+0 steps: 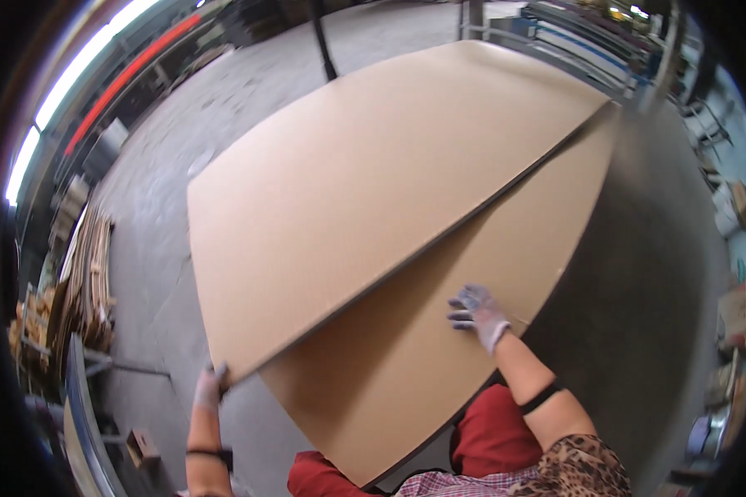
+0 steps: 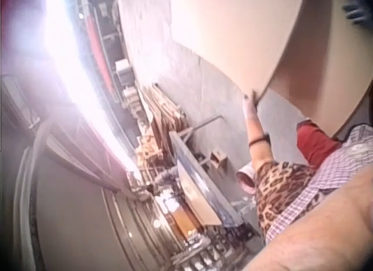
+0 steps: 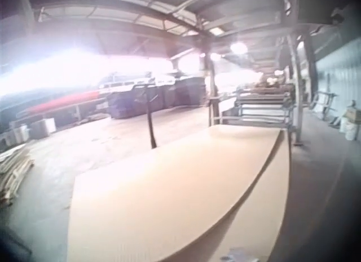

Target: Manually moving large flat brown sheets from one stack onto another atop a worktable.

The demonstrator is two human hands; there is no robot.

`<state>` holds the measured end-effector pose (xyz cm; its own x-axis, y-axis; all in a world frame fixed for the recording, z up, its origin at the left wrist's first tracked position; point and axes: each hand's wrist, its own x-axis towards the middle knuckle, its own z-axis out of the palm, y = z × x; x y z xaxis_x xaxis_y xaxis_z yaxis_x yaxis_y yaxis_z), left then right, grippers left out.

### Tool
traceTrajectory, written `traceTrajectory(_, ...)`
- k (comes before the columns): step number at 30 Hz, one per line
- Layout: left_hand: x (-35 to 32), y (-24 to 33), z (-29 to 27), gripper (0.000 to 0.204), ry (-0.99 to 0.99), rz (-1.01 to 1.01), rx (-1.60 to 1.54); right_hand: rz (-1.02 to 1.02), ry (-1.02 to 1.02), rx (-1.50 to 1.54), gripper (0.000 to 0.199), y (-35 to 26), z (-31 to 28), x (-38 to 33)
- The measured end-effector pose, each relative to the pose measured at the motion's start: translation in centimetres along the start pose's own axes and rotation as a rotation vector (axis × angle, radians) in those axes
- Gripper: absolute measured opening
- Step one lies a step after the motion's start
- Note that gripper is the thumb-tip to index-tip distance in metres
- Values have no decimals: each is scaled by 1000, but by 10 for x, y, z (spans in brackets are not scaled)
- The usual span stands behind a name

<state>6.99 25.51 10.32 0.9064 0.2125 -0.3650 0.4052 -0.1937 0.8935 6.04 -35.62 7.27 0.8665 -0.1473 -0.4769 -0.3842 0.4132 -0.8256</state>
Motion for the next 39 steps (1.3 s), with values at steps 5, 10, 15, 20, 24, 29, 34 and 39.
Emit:
traceTrajectory(5,-211,-19,93,46,-353,-310,76,-200,386,107,50,-8,-66,16)
traceTrajectory(10,-283,-66,138,28,-144,-298,-49,-230,283,-272,30,3,-111,-15)
traceTrajectory(15,-285,-136,153,30,-240,-271,-14,-199,384,-514,36,11,-127,-34)
traceTrajectory(20,-277,-124,179,26,-149,-199,98,-216,454,-564,40,-15,-117,-54)
traceTrajectory(24,-251,-166,161,35,22,-20,149,-219,325,-450,39,8,-129,-18)
traceTrajectory(29,-245,-101,169,42,-125,4,798,112,228,-182,29,-37,-116,-48)
traceTrajectory(34,-258,-77,151,54,-338,-101,1141,164,204,-271,33,-27,-119,-30)
traceTrajectory(39,-411,-66,89,40,41,-60,-443,57,339,-432,24,-18,-136,-41)
